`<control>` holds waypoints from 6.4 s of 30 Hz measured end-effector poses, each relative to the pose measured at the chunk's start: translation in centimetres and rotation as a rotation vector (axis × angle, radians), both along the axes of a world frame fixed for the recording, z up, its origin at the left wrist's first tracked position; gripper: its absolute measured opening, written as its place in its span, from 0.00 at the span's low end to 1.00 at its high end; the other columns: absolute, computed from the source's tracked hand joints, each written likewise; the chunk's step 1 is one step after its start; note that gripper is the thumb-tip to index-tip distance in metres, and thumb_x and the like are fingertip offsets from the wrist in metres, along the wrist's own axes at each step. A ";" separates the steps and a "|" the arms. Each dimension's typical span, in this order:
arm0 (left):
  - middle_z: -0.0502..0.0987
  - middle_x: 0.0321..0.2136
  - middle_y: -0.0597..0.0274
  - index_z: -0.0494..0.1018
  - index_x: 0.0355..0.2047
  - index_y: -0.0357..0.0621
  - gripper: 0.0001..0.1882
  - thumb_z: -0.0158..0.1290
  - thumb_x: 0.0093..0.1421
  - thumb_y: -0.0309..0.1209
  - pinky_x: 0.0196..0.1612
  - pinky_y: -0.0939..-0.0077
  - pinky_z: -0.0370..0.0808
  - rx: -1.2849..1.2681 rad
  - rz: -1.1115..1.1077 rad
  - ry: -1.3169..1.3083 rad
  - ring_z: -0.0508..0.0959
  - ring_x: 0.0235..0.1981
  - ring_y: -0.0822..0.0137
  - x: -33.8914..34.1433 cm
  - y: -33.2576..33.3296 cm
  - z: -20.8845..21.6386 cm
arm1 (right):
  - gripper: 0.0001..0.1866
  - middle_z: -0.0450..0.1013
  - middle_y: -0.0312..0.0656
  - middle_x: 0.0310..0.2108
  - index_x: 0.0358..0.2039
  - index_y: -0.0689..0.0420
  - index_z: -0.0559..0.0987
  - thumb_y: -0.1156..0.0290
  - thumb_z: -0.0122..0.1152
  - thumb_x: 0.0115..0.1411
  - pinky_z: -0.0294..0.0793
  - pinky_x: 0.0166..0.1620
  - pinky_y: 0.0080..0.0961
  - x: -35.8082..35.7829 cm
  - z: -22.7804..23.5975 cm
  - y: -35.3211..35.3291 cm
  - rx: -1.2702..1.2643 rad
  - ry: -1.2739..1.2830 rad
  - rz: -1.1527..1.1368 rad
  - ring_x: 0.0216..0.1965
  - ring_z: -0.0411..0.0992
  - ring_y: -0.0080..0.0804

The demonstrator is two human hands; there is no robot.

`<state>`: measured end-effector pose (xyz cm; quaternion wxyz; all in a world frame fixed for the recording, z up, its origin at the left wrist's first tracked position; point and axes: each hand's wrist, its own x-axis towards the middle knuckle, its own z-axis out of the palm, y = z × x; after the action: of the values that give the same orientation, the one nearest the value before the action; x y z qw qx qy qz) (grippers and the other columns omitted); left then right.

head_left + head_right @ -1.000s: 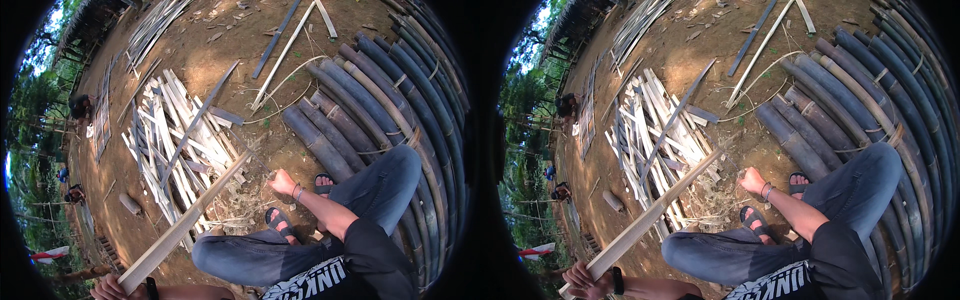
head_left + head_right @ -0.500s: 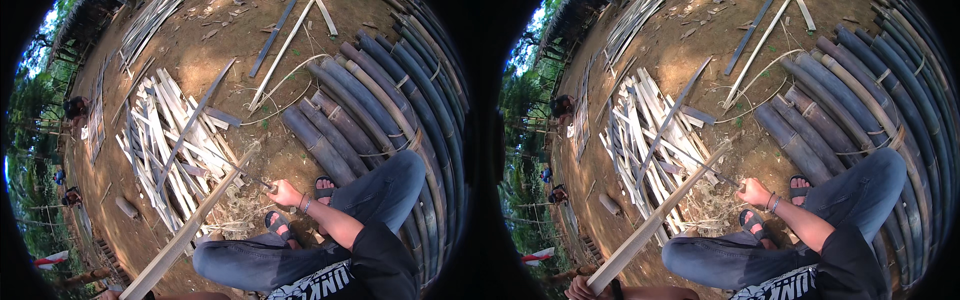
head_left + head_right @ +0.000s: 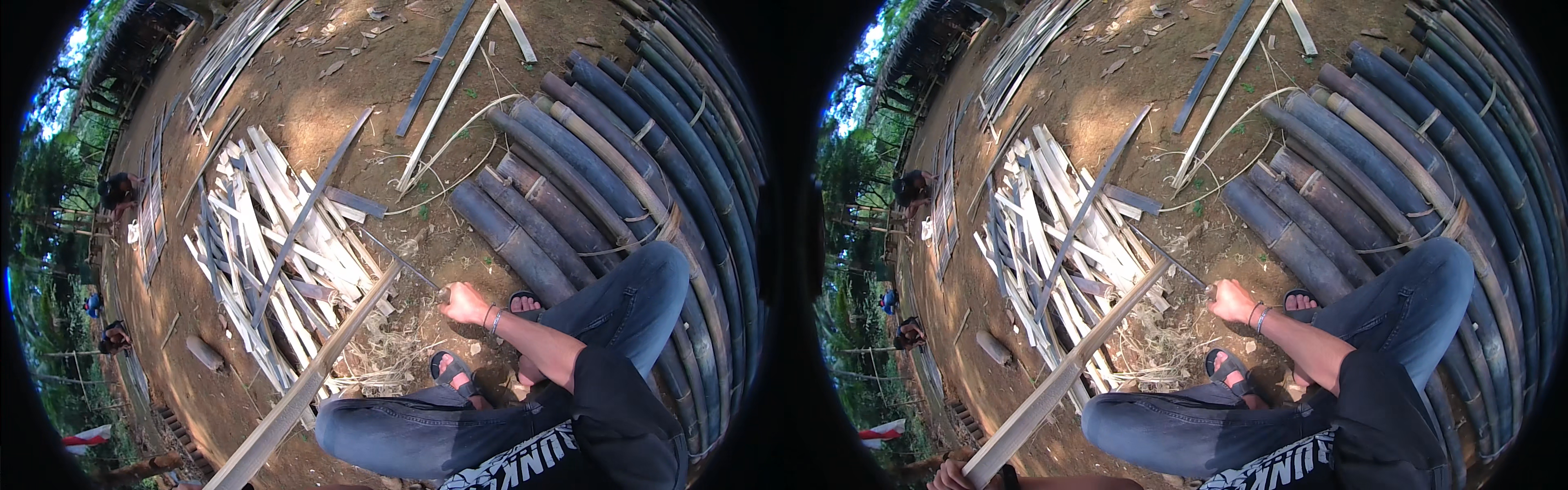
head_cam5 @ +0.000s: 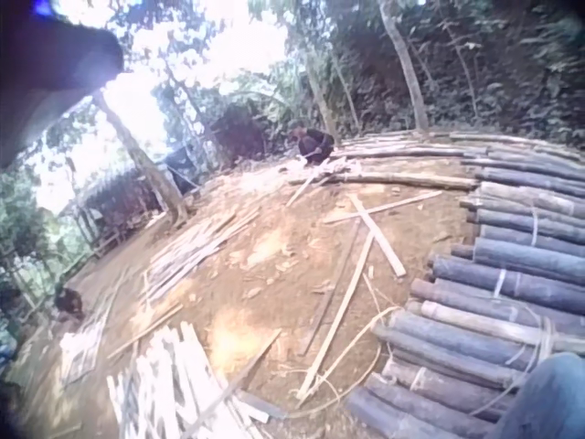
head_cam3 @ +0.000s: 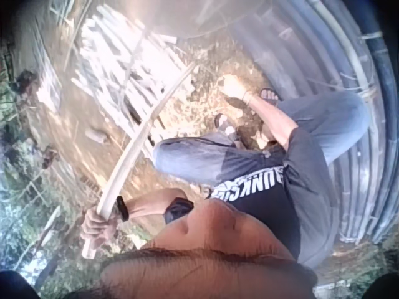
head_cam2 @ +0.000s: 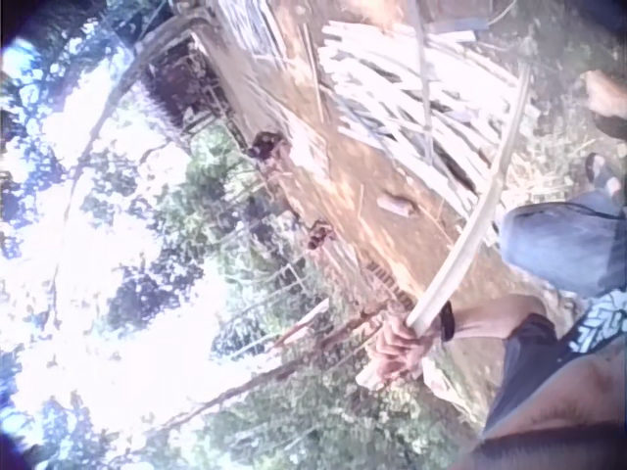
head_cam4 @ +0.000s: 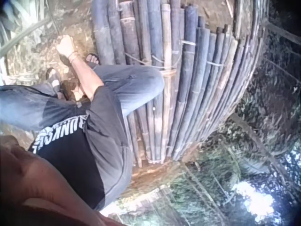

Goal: The person shapes and smooths a long bamboo strip using a blade, repeatedly drawing the blade along the edge of the wood while holding it.

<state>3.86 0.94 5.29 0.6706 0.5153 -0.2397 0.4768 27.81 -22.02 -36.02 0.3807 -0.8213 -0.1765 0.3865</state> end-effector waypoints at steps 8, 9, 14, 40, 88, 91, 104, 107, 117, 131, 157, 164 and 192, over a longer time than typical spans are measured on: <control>0.60 0.11 0.70 0.61 0.19 0.48 0.20 0.48 0.60 0.46 0.16 0.81 0.57 -0.028 0.059 0.087 0.60 0.09 0.76 -1.6 1.5 -0.3 | 0.19 0.73 0.63 0.25 0.29 0.68 0.78 0.62 0.63 0.47 0.75 0.37 0.40 0.1 -2.8 0.4 -0.046 0.070 -0.053 0.33 0.76 0.53; 0.60 0.10 0.70 0.61 0.19 0.48 0.20 0.48 0.61 0.46 0.16 0.82 0.57 -0.031 0.027 0.078 0.59 0.09 0.76 -1.7 1.7 -0.3 | 0.18 0.73 0.62 0.25 0.29 0.67 0.78 0.62 0.63 0.47 0.75 0.36 0.41 -1.1 -3.2 0.8 0.023 0.079 -0.037 0.32 0.76 0.52; 0.59 0.10 0.73 0.62 0.19 0.48 0.19 0.47 0.61 0.46 0.15 0.83 0.57 -0.026 0.006 0.074 0.58 0.09 0.78 -1.1 1.5 -0.3 | 0.19 0.74 0.61 0.24 0.25 0.69 0.77 0.61 0.64 0.47 0.75 0.36 0.39 -0.1 -5.4 -0.2 0.039 0.128 -0.102 0.30 0.76 0.53; 0.59 0.10 0.74 0.61 0.17 0.50 0.19 0.46 0.61 0.45 0.15 0.85 0.55 -0.098 0.084 0.044 0.57 0.09 0.79 0.4 1.0 -0.4 | 0.16 0.73 0.59 0.23 0.24 0.68 0.75 0.65 0.66 0.45 0.74 0.34 0.36 1.7 -9.4 -0.4 -0.054 0.154 -0.138 0.29 0.76 0.48; 0.61 0.14 0.67 0.61 0.23 0.44 0.19 0.38 0.64 0.45 0.17 0.79 0.58 -0.051 0.139 0.195 0.57 0.10 0.73 -5.4 10.7 -2.4 | 0.12 0.74 0.61 0.31 0.28 0.67 0.79 0.72 0.59 0.46 0.75 0.41 0.42 -2.6 -7.6 -0.7 -0.214 0.044 -0.127 0.37 0.75 0.55; 0.61 0.14 0.68 0.61 0.23 0.45 0.19 0.38 0.64 0.45 0.18 0.79 0.58 -0.045 0.076 0.163 0.57 0.10 0.73 -3.8 9.8 -2.0 | 0.13 0.73 0.65 0.29 0.28 0.68 0.79 0.71 0.59 0.45 0.74 0.42 0.43 -0.7 -10.4 -3.4 -0.277 0.139 -0.262 0.38 0.74 0.57; 0.59 0.11 0.67 0.62 0.22 0.43 0.20 0.38 0.64 0.44 0.17 0.80 0.59 -0.089 0.083 0.145 0.59 0.10 0.72 -0.7 7.2 -0.6 | 0.12 0.74 0.63 0.30 0.28 0.68 0.79 0.72 0.58 0.45 0.76 0.39 0.41 -3.5 -5.5 -0.9 -0.190 0.077 -0.182 0.37 0.75 0.55; 0.59 0.12 0.67 0.62 0.22 0.42 0.20 0.37 0.64 0.45 0.16 0.79 0.59 -0.101 0.091 0.150 0.58 0.10 0.73 -0.6 7.0 -0.4 | 0.12 0.73 0.64 0.30 0.28 0.69 0.78 0.73 0.58 0.45 0.76 0.40 0.42 -2.3 -9.1 -1.7 -0.296 0.123 -0.290 0.37 0.75 0.55; 0.60 0.14 0.65 0.62 0.23 0.41 0.22 0.37 0.64 0.47 0.16 0.78 0.58 -0.094 0.009 0.159 0.58 0.12 0.72 -1.2 7.7 -0.6 | 0.11 0.74 0.62 0.29 0.28 0.66 0.79 0.71 0.59 0.45 0.76 0.39 0.42 -1.9 -11.4 -3.2 -0.322 0.146 -0.295 0.36 0.75 0.55; 0.54 0.21 0.66 0.55 0.24 0.45 0.20 0.51 0.61 0.43 0.24 0.79 0.56 -0.051 0.124 0.182 0.56 0.19 0.73 0.4 3.9 1.3 | 0.14 0.74 0.61 0.26 0.26 0.67 0.78 0.68 0.60 0.44 0.75 0.39 0.42 -3.4 -0.3 -1.8 -0.052 -0.032 -0.026 0.35 0.75 0.55; 0.69 0.24 0.67 0.66 0.32 0.48 0.18 0.45 0.62 0.50 0.24 0.82 0.66 -0.501 0.737 0.180 0.68 0.22 0.75 5.1 3.6 -10.7 | 0.18 0.74 0.53 0.22 0.33 0.61 0.69 0.66 0.60 0.43 0.73 0.31 0.47 -0.8 13.7 -8.5 -0.143 -0.704 0.005 0.25 0.73 0.54; 0.54 0.07 0.71 0.53 0.15 0.52 0.19 0.42 0.63 0.37 0.11 0.85 0.51 -0.630 0.622 0.101 0.55 0.09 0.78 3.8 3.4 -11.0 | 0.24 0.71 0.52 0.16 0.34 0.63 0.72 0.51 0.58 0.53 0.70 0.28 0.42 -3.1 16.5 -4.4 0.082 -0.431 -0.022 0.23 0.74 0.51; 0.53 0.09 0.73 0.53 0.18 0.53 0.17 0.42 0.61 0.41 0.14 0.82 0.51 -1.003 1.269 0.235 0.54 0.09 0.77 7.9 2.6 -13.3 | 0.32 0.64 0.54 0.13 0.24 0.67 0.73 0.45 0.44 0.62 0.66 0.27 0.40 -6.0 2.2 3.8 0.190 -0.007 -0.084 0.20 0.69 0.44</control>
<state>11.74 3.50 -8.05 0.4448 0.2384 0.4114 0.7590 21.79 -18.18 -33.86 0.4719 -0.7896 -0.1793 0.3488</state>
